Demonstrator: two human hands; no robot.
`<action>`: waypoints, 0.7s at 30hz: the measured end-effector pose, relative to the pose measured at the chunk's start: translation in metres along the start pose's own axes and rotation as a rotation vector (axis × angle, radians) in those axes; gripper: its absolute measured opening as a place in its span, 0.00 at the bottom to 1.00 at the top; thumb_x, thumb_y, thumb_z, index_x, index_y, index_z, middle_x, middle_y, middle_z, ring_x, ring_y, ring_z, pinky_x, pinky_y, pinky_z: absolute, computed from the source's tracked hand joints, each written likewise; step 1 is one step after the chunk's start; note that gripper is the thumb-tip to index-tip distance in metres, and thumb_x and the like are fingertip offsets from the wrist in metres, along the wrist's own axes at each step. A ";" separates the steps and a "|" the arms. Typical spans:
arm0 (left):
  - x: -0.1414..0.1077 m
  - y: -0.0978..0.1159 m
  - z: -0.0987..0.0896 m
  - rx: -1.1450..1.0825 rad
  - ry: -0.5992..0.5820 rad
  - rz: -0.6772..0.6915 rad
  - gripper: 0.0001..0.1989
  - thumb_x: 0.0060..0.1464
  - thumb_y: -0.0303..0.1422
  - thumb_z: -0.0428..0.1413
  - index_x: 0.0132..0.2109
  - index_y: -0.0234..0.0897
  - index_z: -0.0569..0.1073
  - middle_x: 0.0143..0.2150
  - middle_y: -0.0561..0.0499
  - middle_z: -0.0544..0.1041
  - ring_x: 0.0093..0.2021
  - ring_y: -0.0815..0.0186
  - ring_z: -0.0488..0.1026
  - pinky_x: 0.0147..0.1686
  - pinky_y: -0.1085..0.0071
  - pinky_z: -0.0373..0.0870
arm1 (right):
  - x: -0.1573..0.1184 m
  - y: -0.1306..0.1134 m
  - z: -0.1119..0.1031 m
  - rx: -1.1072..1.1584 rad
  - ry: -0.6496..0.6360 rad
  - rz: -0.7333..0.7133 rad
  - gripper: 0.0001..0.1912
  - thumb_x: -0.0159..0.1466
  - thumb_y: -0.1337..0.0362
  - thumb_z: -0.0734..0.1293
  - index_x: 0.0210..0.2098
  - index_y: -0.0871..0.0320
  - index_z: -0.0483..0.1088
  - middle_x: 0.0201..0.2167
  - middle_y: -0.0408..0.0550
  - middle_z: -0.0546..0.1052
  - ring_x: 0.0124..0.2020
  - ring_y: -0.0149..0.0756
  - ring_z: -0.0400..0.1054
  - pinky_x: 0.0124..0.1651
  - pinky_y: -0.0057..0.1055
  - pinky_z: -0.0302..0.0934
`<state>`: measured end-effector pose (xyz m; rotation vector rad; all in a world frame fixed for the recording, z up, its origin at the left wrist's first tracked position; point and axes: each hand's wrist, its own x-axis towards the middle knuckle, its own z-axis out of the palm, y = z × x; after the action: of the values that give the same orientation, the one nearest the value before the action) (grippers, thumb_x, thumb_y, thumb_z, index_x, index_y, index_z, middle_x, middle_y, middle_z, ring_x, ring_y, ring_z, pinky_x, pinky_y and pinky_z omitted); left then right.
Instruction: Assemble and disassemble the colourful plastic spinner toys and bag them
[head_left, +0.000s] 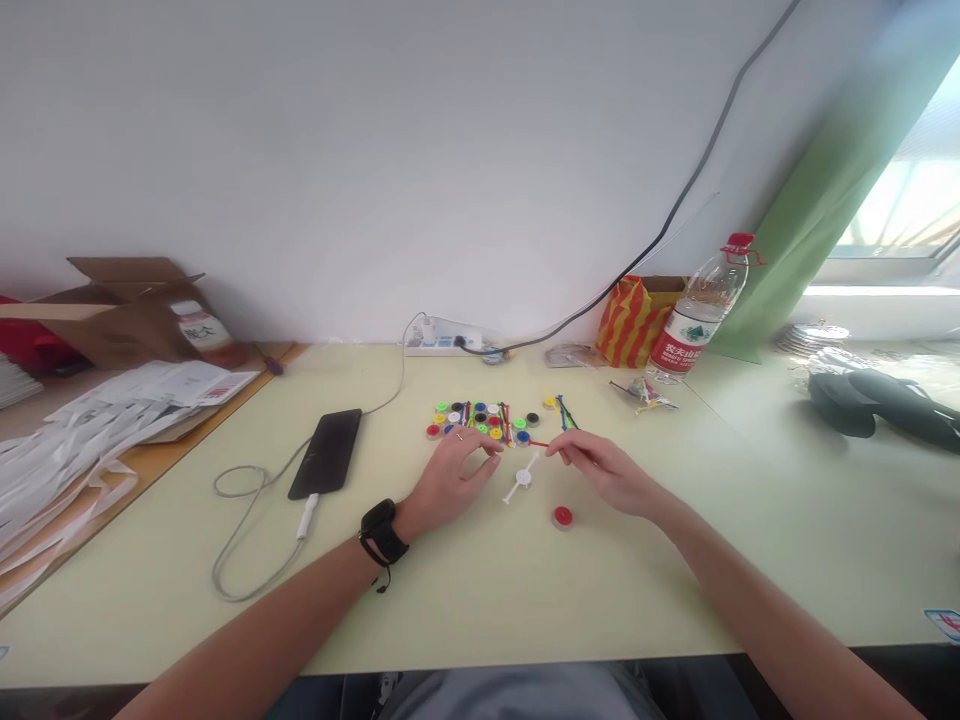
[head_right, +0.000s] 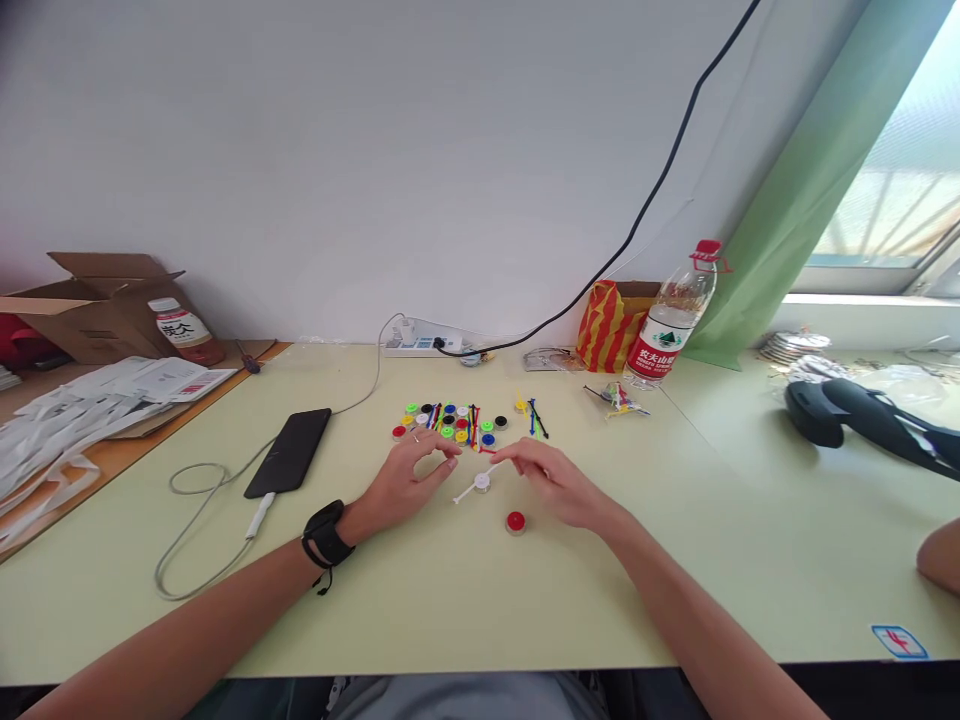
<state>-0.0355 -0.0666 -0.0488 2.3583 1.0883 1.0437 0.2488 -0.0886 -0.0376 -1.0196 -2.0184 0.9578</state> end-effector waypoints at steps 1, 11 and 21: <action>0.000 0.000 0.000 -0.002 0.002 0.004 0.06 0.67 0.33 0.55 0.46 0.43 0.77 0.44 0.50 0.81 0.48 0.58 0.75 0.53 0.58 0.70 | 0.000 0.001 0.004 -0.046 -0.045 -0.032 0.22 0.72 0.70 0.54 0.53 0.50 0.75 0.37 0.46 0.70 0.38 0.35 0.65 0.45 0.33 0.62; -0.002 0.009 -0.002 0.001 0.046 0.037 0.09 0.67 0.33 0.54 0.51 0.44 0.77 0.44 0.49 0.80 0.49 0.58 0.74 0.54 0.57 0.71 | 0.000 0.015 0.012 -0.427 -0.111 0.001 0.37 0.66 0.79 0.54 0.69 0.46 0.65 0.39 0.48 0.70 0.39 0.38 0.68 0.43 0.32 0.63; -0.013 0.053 0.001 -0.059 -0.556 0.357 0.32 0.63 0.39 0.61 0.71 0.54 0.64 0.69 0.53 0.71 0.69 0.49 0.64 0.67 0.49 0.62 | 0.002 0.026 0.009 -0.632 0.005 0.084 0.36 0.64 0.78 0.55 0.68 0.50 0.67 0.41 0.49 0.74 0.39 0.38 0.70 0.41 0.31 0.60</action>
<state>-0.0141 -0.1108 -0.0259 2.6131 0.4406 0.4460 0.2502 -0.0786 -0.0632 -1.4338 -2.3456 0.3414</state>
